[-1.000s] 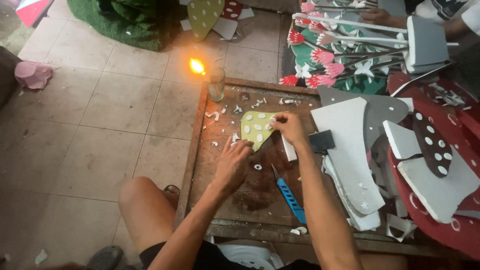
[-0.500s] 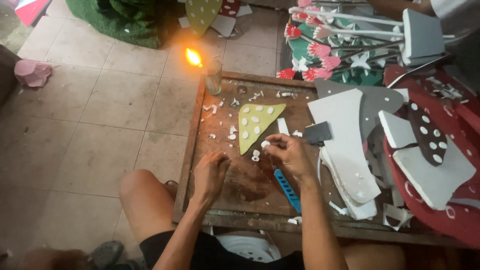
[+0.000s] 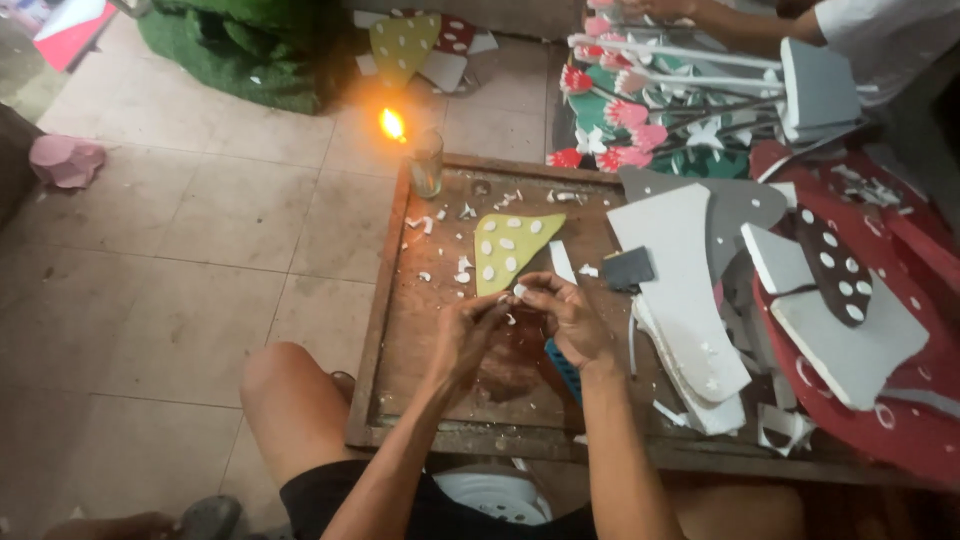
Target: Assembling decorative foam mushrooms by cutting foam shapes and joining them using heat from a candle.
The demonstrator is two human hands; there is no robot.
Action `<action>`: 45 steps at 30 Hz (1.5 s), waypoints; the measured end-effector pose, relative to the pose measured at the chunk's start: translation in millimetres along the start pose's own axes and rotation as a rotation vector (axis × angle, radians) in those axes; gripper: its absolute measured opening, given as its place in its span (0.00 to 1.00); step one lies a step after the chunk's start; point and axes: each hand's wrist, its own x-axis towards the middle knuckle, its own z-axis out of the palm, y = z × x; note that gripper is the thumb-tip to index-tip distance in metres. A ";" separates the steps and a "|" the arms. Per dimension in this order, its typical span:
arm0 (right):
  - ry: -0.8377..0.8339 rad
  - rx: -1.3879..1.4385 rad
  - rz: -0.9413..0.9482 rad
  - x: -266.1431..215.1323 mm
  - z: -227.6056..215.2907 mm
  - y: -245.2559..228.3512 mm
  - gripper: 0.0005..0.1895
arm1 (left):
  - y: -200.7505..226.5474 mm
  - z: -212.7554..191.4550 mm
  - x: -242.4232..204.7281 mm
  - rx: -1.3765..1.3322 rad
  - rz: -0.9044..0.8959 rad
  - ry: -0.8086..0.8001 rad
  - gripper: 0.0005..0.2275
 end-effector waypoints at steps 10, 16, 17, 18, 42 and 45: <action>0.349 -0.615 -0.146 15.4 -54.9 -27.8 0.20 | -66.8 -56.8 14.2 0.112 0.124 0.138 0.08; 0.077 -1.397 -0.174 59.2 -65.4 28.9 0.07 | -68.1 -44.7 31.4 -0.038 0.009 0.258 0.08; 0.056 -1.443 -0.195 55.9 -56.9 21.0 0.08 | -69.4 -44.2 34.3 -0.055 -0.003 0.271 0.07; 0.033 -1.488 -0.213 50.8 -48.8 14.7 0.09 | -71.5 -43.7 35.3 -0.071 -0.018 0.284 0.07; 0.552 -1.702 0.175 -65.7 -62.6 -44.6 0.09 | -115.4 -56.0 44.7 0.016 0.039 0.315 0.07; 0.589 -1.431 0.209 -75.8 -61.2 -50.6 0.14 | -105.6 -55.8 42.8 0.004 0.034 0.324 0.07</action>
